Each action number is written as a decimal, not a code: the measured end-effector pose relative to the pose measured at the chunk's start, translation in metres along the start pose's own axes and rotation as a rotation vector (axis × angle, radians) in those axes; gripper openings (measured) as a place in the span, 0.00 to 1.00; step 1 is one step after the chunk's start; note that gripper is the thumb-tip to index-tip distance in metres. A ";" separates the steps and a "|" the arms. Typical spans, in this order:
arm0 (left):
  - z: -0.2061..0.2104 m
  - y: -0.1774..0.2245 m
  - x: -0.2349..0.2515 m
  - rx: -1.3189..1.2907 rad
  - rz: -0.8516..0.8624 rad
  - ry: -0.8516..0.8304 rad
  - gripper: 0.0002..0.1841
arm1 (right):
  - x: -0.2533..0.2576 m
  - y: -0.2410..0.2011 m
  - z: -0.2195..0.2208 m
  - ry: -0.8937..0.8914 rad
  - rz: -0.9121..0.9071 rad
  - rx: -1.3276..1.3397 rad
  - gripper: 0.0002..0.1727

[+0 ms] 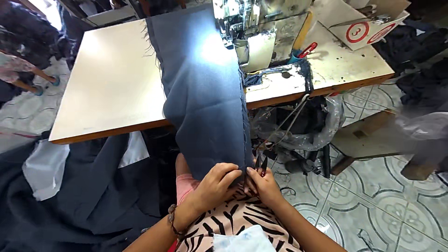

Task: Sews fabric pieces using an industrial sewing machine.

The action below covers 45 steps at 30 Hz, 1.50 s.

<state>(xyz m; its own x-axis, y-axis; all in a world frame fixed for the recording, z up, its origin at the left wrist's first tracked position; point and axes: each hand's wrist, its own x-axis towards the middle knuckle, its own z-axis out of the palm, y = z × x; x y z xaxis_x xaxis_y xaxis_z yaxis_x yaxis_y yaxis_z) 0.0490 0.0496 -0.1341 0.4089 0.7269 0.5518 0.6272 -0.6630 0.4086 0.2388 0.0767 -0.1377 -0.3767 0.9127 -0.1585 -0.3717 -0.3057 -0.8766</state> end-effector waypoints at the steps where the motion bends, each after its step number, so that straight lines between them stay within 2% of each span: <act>1: -0.002 -0.002 -0.001 -0.049 0.003 0.029 0.14 | 0.000 -0.001 0.000 0.006 -0.001 0.001 0.12; 3: -0.009 -0.003 0.001 -0.137 0.010 0.080 0.04 | -0.001 -0.001 0.001 0.033 -0.006 -0.016 0.13; 7: -0.013 0.015 0.011 -0.095 0.025 0.001 0.06 | -0.002 -0.001 0.003 0.052 -0.012 -0.075 0.13; 10: -0.005 0.015 0.007 0.107 0.015 -0.113 0.17 | -0.002 -0.003 0.004 0.057 0.012 -0.048 0.15; 12: -0.005 0.008 0.003 0.010 0.026 -0.076 0.14 | -0.003 -0.004 0.002 0.050 0.006 -0.042 0.14; 15: -0.014 0.007 0.005 -0.198 0.038 -0.041 0.04 | -0.004 -0.004 -0.003 0.061 0.004 -0.073 0.13; 20: -0.019 0.029 0.019 -0.202 0.066 -0.098 0.07 | -0.005 -0.003 0.000 0.097 -0.148 -0.234 0.13; 21: -0.018 0.032 0.022 -0.168 0.079 -0.131 0.08 | -0.006 -0.001 -0.002 0.078 -0.184 -0.237 0.14; 23: -0.014 0.032 0.025 -0.127 0.102 -0.188 0.09 | -0.008 0.000 -0.008 0.041 -0.236 -0.299 0.23; 24: -0.013 0.032 0.025 -0.127 0.116 -0.207 0.09 | -0.008 0.000 -0.010 0.026 -0.259 -0.327 0.23; 27: -0.015 0.029 0.031 -0.210 0.130 -0.265 0.09 | -0.007 -0.005 -0.014 0.033 -0.239 -0.337 0.06; 28: -0.016 0.025 0.036 -0.260 0.118 -0.274 0.08 | -0.006 -0.007 -0.015 0.035 -0.206 -0.328 0.03; 30: -0.024 0.010 0.059 -0.262 0.073 -0.204 0.09 | -0.001 -0.011 -0.015 0.024 -0.162 -0.282 0.05; 33: -0.062 -0.033 0.128 0.136 -0.051 -0.042 0.18 | 0.018 -0.016 -0.012 0.049 -0.118 -0.187 0.06; 36: -0.098 -0.090 0.191 0.461 -0.260 -0.160 0.28 | 0.048 -0.023 -0.009 0.071 -0.158 -0.223 0.05; 39: -0.118 -0.123 0.226 0.544 -0.376 -0.304 0.33 | 0.080 -0.032 -0.006 0.093 -0.184 -0.250 0.09; 42: -0.122 -0.139 0.244 0.562 -0.378 -0.340 0.35 | 0.113 -0.038 -0.006 0.102 -0.220 -0.240 0.14; 45: -0.110 -0.144 0.245 0.567 -0.240 -0.208 0.25 | 0.142 -0.051 -0.001 0.100 -0.255 -0.234 0.17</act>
<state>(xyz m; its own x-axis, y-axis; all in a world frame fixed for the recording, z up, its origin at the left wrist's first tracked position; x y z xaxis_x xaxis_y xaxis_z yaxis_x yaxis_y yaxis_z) -0.0142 0.3032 0.0227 0.2981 0.9001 0.3177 0.9464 -0.3221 0.0246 0.2049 0.2224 -0.1164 -0.2080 0.9771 0.0447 -0.2347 -0.0055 -0.9721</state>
